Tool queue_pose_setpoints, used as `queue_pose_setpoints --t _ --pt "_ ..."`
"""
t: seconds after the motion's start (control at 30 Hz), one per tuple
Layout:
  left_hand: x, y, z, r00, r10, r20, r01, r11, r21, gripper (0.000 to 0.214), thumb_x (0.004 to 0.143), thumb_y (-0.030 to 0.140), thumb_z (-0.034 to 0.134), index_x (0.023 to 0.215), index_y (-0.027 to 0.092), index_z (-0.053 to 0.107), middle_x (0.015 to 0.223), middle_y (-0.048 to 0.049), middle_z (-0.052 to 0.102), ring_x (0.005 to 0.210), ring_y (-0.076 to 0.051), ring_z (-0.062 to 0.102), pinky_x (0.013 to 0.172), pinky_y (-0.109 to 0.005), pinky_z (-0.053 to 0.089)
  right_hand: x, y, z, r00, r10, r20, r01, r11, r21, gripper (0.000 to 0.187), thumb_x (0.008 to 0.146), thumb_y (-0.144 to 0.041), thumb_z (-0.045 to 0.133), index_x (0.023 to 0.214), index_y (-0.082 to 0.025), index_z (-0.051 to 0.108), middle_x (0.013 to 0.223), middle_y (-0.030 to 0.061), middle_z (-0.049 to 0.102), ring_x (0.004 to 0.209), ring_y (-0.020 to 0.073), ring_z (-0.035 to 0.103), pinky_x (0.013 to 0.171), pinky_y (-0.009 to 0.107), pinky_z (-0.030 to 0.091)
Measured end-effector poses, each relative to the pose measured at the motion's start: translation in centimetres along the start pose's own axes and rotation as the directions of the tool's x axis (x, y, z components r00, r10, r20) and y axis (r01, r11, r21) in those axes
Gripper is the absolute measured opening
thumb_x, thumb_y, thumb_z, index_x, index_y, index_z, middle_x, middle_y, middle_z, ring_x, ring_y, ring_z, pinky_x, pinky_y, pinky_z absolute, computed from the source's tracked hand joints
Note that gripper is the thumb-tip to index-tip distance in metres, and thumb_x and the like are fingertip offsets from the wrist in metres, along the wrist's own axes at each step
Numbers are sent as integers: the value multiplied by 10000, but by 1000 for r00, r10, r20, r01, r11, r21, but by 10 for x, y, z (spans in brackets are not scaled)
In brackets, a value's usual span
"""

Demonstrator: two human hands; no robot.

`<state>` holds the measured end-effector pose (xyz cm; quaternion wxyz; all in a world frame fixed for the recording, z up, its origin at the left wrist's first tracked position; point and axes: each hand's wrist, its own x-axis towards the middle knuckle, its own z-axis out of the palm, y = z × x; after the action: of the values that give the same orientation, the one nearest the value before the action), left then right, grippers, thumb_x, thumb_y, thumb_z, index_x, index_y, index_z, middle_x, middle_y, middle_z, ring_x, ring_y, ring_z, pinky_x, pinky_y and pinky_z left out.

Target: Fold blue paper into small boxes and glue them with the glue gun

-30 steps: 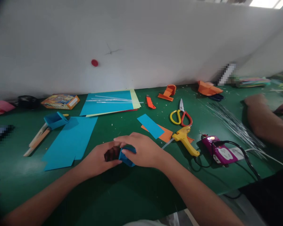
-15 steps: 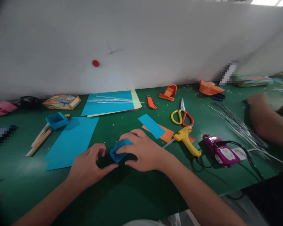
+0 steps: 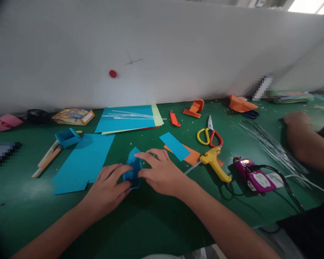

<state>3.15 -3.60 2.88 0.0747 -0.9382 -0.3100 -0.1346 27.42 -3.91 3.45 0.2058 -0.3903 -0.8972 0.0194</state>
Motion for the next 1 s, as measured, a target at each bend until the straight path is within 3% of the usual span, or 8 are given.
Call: queue_pose_setpoints --t 0.13,0.27,0.37,0.47,0.57,0.77,0.87,1.0 --pt "-3 -4 4 996 25 -87 -20 998 58 113 881 160 649 821 233 712 1214 -67 672 1140 -304 539 917 -456 449 -1 -1 -2 995 -2 -98 4 1000 23 240 952 -174 565 1088 -295 721 1501 52 460 1333 328 359 1077 523 325" --pt "-4 -4 8 966 7 -257 17 995 94 142 878 149 657 785 245 706 1202 -38 693 1112 -292 541 879 -437 416 2 -3 -3 976 64 -206 -45 994 97 304 958 -222 560 1246 -288 634 1460 93 492 1290 302 457 1068 514 351" --pt "-1 0 12 927 -53 -371 100 989 107 173 886 203 677 718 241 689 1216 -27 692 1119 -299 534 880 -451 373 7 -8 2 934 258 -247 -197 949 245 456 937 -336 596 1369 -231 495 1293 133 596 1159 288 564 939 450 461" --pt "3 3 15 898 -90 -432 166 976 142 161 876 304 721 727 250 694 1238 -27 683 1143 -311 522 908 -471 334 14 -15 10 874 471 -118 -404 841 359 641 893 -418 631 1441 -209 369 1074 83 668 853 227 648 682 341 490" --pt "5 4 19 901 -81 -426 168 971 170 135 883 338 719 769 266 706 1253 -20 677 1150 -305 518 924 -472 323 19 -19 18 845 533 -29 -491 798 348 650 877 -325 621 1456 -231 340 939 14 686 712 178 632 593 288 427" --pt "3 3 22 914 -123 -386 189 972 138 85 897 380 689 901 321 749 1307 -53 615 1164 -335 506 935 -499 343 18 -12 27 871 490 -21 -463 835 297 519 877 -174 561 1382 -260 479 876 -14 716 764 170 636 632 273 409" --pt "2 2 23 918 -216 -333 245 968 48 149 890 412 677 1003 355 755 1345 -107 545 1229 -390 459 965 -544 348 18 -12 27 878 478 -22 -456 850 263 464 882 -188 576 1339 -266 545 907 -7 734 806 178 639 660 279 412" --pt "1 -5 22 876 -437 -206 415 899 -142 439 928 546 538 1223 245 658 1427 -195 431 1298 -431 421 968 -569 377 18 -13 23 869 495 11 -478 833 278 446 922 -288 587 1363 -250 534 899 1 737 782 175 633 639 271 396"
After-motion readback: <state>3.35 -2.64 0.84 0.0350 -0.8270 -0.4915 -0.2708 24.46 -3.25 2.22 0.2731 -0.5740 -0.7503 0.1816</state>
